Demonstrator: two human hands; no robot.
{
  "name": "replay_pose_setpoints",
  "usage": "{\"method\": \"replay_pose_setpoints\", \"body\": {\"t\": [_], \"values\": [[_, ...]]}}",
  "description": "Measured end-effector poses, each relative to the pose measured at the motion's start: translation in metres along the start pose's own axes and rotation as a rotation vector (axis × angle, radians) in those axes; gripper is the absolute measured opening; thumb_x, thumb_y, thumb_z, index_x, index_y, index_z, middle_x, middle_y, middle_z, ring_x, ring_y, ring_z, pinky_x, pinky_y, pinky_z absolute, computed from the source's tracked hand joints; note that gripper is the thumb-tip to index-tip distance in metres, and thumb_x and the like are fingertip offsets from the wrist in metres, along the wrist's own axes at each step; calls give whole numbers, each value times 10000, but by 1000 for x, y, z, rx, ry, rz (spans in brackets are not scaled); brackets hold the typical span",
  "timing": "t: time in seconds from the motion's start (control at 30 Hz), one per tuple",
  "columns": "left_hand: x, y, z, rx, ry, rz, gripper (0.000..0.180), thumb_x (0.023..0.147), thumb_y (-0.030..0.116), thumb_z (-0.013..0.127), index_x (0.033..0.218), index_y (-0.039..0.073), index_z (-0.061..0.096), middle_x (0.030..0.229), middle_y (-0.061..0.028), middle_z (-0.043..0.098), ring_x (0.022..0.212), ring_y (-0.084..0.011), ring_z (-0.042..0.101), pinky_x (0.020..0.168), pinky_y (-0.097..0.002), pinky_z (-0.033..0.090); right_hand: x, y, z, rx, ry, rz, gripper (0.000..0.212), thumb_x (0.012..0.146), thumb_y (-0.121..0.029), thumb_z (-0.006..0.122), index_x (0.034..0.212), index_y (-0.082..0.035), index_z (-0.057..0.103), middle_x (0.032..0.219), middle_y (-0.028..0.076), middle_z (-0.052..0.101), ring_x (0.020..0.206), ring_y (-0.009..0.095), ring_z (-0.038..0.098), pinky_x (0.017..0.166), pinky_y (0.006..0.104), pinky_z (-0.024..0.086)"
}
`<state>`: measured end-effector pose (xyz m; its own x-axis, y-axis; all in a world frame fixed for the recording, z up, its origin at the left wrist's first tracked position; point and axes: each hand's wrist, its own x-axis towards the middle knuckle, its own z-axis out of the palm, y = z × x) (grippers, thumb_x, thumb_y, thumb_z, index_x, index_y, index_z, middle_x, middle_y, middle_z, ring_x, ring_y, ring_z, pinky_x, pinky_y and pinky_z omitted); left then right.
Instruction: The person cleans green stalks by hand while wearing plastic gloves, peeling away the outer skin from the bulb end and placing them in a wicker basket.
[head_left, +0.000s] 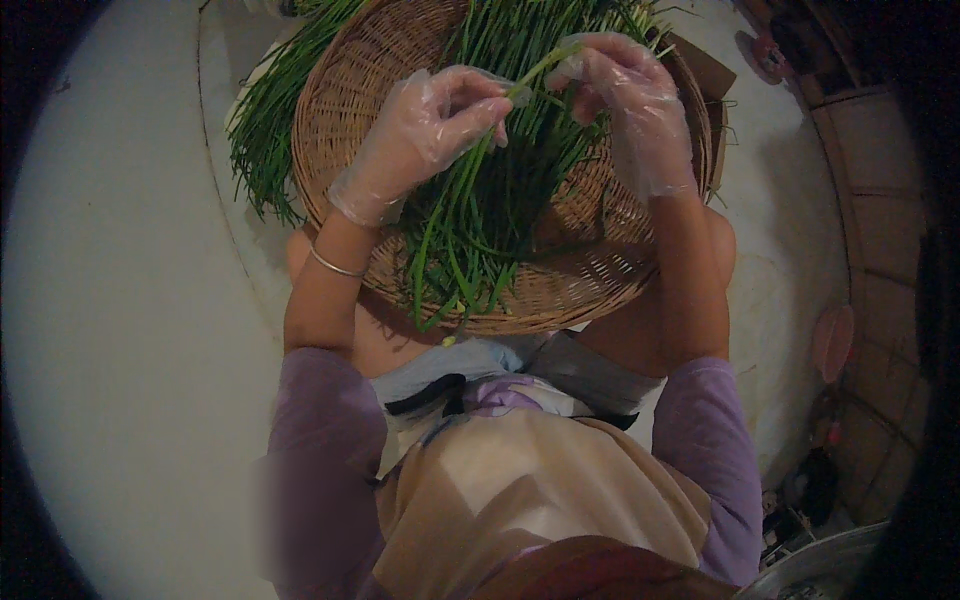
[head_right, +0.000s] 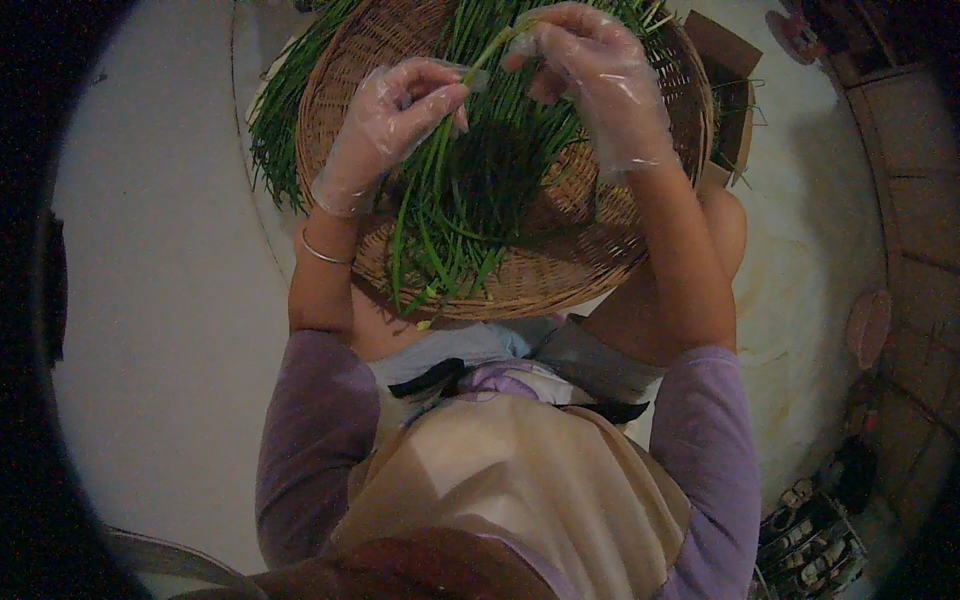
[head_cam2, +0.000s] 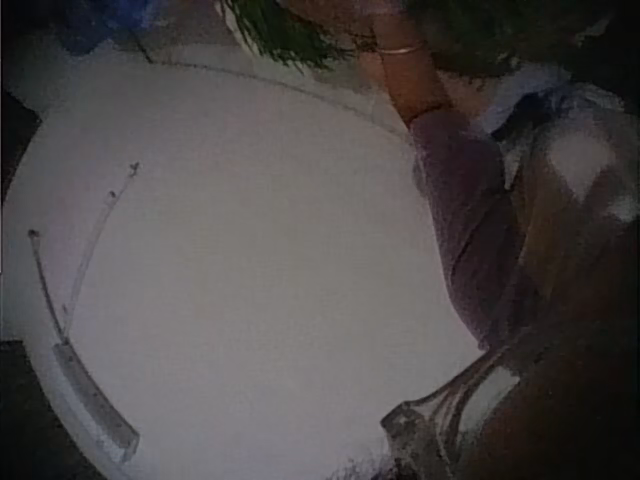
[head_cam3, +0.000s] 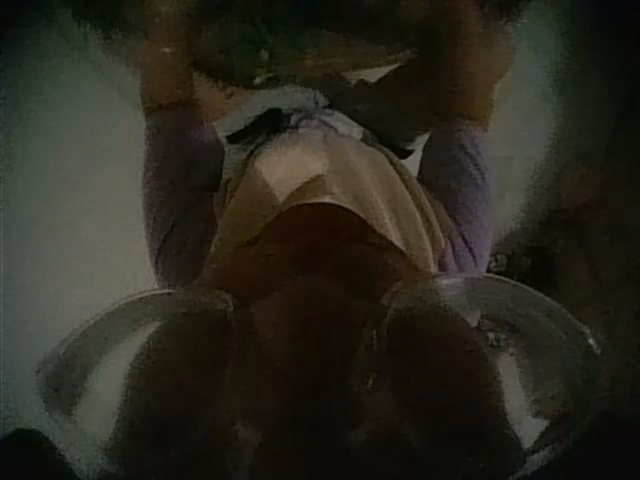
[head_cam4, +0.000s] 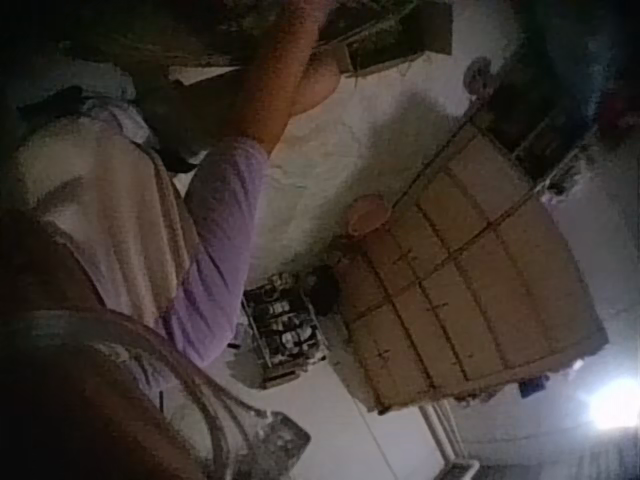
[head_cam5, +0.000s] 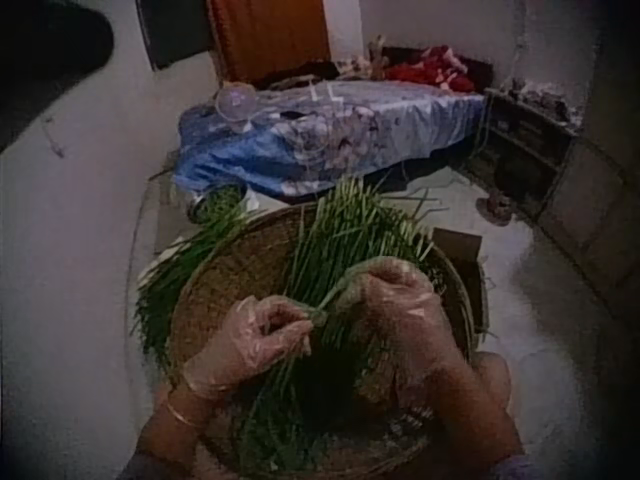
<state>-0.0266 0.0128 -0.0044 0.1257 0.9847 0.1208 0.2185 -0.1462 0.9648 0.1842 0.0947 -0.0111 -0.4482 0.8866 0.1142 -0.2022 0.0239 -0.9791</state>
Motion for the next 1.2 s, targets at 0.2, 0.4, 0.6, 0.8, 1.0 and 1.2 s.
{"method": "replay_pose_setpoints", "body": {"t": [0.2,0.4,0.6,0.8,1.0,1.2], "values": [[0,3,-1,-261,-82,-85,257,954,196,610,1083,-26,615,838,-42,642,797,-105,605,784,-256,481,18,-13,-61,-55,270,-247,341,929,-254,632,1142,12,617,889,67,680,735,124,593,648,259,470],[-5,12,0,-577,-72,-194,282,984,212,544,1116,-25,619,901,-33,622,805,-108,572,776,-253,468,19,-50,-167,-914,713,-236,333,890,-293,664,1103,-38,681,915,22,689,819,109,634,715,267,509],[0,9,1,-576,-158,-100,309,1004,226,498,1136,-28,613,873,-22,589,785,-113,556,755,-257,470,4,-48,-93,-836,486,-380,365,899,-319,649,1139,-45,679,994,60,671,814,111,616,750,269,487],[-6,11,-4,-222,-205,123,294,1001,208,499,1135,-28,611,894,-31,594,798,-121,561,769,-265,477,-19,-42,25,-67,-269,197,363,886,-284,670,1185,-79,668,874,-49,642,696,23,493,595,174,366],[-10,9,-2,412,2,578,335,960,173,557,1206,-53,574,1069,-84,647,957,-132,613,867,-275,486,-19,-30,28,153,-318,227,261,891,-248,678,1055,-45,665,809,-41,615,652,30,469,555,194,345],[-11,23,7,-237,-89,-35,431,893,196,675,1222,-55,553,1124,-142,683,959,-154,666,842,-296,513,-17,-25,29,140,-203,196,254,897,-233,676,1034,-19,661,815,-21,613,645,37,489,558,194,371]]}}
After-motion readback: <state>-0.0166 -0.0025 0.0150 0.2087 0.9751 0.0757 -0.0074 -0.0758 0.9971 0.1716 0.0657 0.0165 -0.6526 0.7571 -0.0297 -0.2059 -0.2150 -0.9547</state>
